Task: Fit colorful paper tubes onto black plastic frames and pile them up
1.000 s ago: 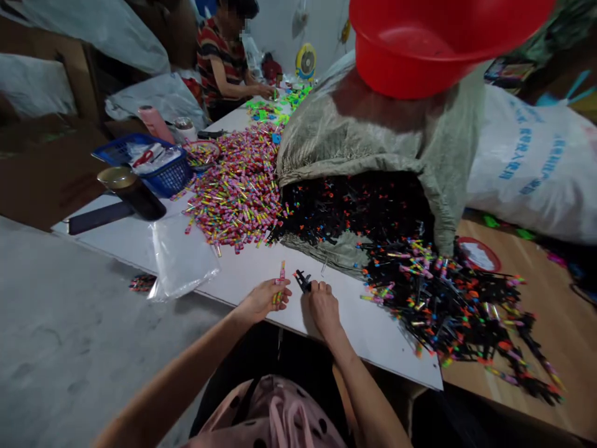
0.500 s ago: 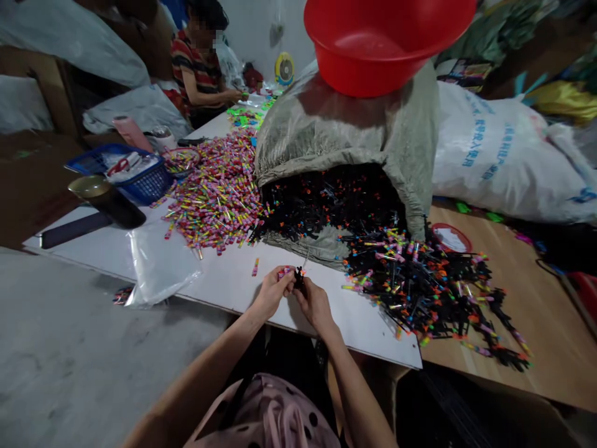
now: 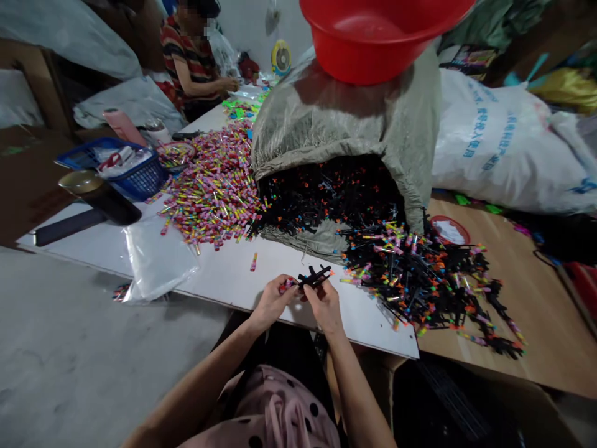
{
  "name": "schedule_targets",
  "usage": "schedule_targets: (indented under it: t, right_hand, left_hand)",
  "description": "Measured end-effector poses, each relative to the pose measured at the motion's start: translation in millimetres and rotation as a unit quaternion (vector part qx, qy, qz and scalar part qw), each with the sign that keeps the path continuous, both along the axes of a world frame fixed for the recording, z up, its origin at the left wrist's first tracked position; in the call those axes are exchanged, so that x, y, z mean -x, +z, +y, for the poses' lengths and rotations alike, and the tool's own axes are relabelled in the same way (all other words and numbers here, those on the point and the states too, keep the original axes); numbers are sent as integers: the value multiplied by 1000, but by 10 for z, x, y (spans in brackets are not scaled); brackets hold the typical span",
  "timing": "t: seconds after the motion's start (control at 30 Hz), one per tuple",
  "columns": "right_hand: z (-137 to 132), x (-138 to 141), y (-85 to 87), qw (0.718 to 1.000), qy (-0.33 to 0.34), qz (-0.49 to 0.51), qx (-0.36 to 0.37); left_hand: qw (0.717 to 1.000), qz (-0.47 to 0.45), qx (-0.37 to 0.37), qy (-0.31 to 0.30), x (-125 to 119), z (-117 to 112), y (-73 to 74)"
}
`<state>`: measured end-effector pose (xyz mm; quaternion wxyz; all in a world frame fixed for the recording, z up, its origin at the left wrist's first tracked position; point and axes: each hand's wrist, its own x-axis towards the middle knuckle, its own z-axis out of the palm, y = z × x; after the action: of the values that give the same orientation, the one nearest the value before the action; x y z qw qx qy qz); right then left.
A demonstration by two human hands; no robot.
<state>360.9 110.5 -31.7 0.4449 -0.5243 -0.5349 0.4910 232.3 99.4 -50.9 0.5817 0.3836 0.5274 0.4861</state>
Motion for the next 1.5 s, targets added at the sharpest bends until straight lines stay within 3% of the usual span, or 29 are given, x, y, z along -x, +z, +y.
schedule_targets:
  t: [0.13, 0.3, 0.43, 0.63, 0.87, 1.03, 1.13, 1.23, 1.33, 1.43, 1.5]
  right_hand:
    - [11, -33, -19, 999, 31, -2, 26]
    - [-34, -108, -16, 998, -42, -26, 32]
    - [-77, -64, 31, 997, -42, -58, 12]
    - [-118, 20, 104, 997, -75, -25, 2]
    - [-173, 21, 111, 995, -65, -68, -36]
    - [-196, -22, 129, 993, -74, -74, -56]
    - [-198, -28, 138, 993, -84, -68, -37]
    - [-223, -7, 99, 992, -108, -68, -8]
    - [-268, 27, 6, 990, -122, -69, 31]
    - [-262, 43, -91, 992, -99, -57, 58]
    - [-199, 34, -118, 995, -46, -39, 74]
  left_hand:
    - [999, 32, 13, -30, 42, 4, 63]
    - [999, -30, 38, 3, 131, -62, 61]
    - [999, -9, 42, -24, 106, -56, 103]
    - [998, -48, 12, -50, 36, -40, 161]
    - [999, -5, -7, -49, 37, -95, 131]
    - [998, 11, -25, -49, 10, -97, 247]
    - [995, 81, -58, -29, -13, -78, 293]
    - [976, 182, -123, 1, -49, -113, 224]
    - [948, 264, -176, -31, -91, -238, 62]
    - [940, 295, -159, -66, -61, -362, -69]
    - [942, 297, -125, -91, 30, -359, -84]
